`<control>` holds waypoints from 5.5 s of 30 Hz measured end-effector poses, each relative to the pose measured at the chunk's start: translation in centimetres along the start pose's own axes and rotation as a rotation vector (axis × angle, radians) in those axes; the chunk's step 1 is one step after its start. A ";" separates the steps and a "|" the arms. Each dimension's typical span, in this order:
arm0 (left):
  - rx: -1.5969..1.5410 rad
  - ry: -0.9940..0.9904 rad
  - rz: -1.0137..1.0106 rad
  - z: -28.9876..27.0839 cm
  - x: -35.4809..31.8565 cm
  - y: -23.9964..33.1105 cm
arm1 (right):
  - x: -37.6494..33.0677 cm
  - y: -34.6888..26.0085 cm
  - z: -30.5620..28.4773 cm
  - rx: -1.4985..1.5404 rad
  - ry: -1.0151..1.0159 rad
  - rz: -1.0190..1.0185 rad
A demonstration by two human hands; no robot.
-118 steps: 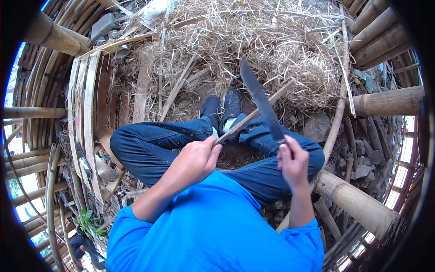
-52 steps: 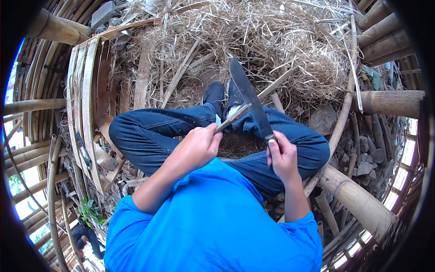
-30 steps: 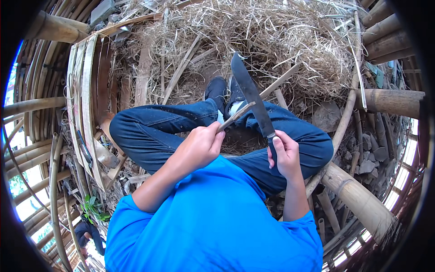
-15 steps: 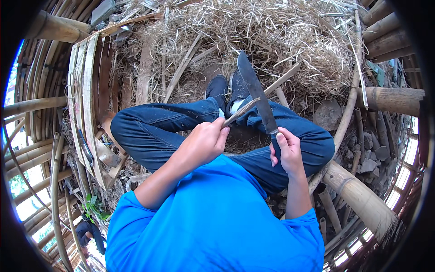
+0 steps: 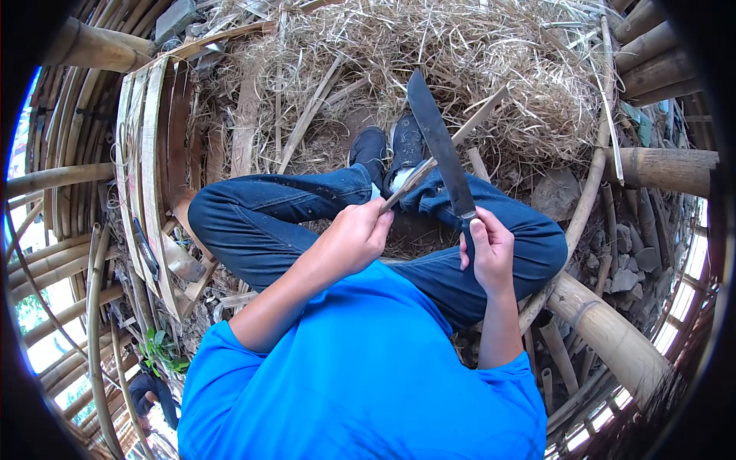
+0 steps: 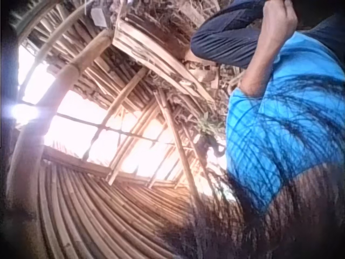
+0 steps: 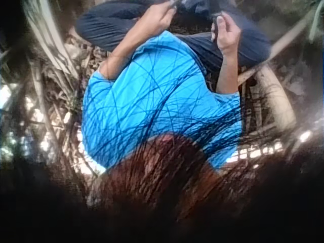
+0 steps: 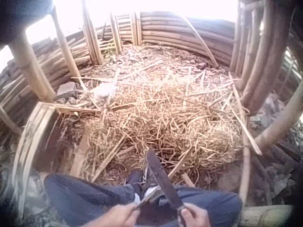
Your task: The person strips bark from a wooden stick using a large knife while seated on the ground.
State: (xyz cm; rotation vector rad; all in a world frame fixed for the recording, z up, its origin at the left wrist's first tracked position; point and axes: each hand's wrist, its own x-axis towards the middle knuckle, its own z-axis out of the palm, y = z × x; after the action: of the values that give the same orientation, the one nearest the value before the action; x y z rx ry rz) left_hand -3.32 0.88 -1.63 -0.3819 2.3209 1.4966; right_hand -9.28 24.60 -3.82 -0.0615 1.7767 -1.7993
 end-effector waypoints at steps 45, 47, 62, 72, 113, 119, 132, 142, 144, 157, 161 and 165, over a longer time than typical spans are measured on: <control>0.129 -0.025 0.042 -0.4 0.8 0.4 | 0.6 0.8 0.1 -0.254 0.057 -0.127; 0.112 -0.007 0.059 -0.2 0.8 0.3 | 0.7 0.3 -0.2 -0.236 0.048 -0.115; 0.088 -0.054 0.060 -0.2 0.7 0.2 | -0.1 -2.1 -1.6 -0.311 0.011 0.032; 0.068 -0.034 0.065 0.1 0.7 0.0 | -0.7 0.3 0.3 -0.020 -0.035 0.096; 0.106 -0.021 0.030 0.5 1.7 0.4 | 0.2 1.2 0.8 -0.029 0.003 0.049; 0.226 -0.034 0.076 -0.2 1.6 0.2 | -0.2 0.8 0.2 -0.079 -0.047 0.072; 0.177 0.003 0.060 0.6 1.9 0.2 | 0.1 1.6 1.8 -0.060 0.046 0.000; 0.131 0.064 0.149 1.7 2.2 -0.7 | 0.0 1.6 1.7 0.312 -0.095 0.212; 0.066 0.030 0.088 0.9 2.1 -0.5 | 0.1 1.5 1.5 0.299 0.059 0.111; 0.103 -0.091 0.008 1.5 2.4 -1.5 | -0.8 0.2 2.7 -0.644 0.127 -0.465; 0.092 -0.099 -0.024 1.5 2.1 -1.8 | -0.6 0.7 3.3 -0.705 0.088 -0.395; 0.120 -0.138 -0.050 1.6 2.0 -1.9 | -0.2 1.5 3.4 -0.812 0.037 -0.285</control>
State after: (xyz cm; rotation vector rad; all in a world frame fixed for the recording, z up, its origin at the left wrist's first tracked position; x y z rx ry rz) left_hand -4.11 1.51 -4.62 -0.2931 2.2616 1.3104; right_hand -7.07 21.73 -4.77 -0.6291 2.5097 -1.1287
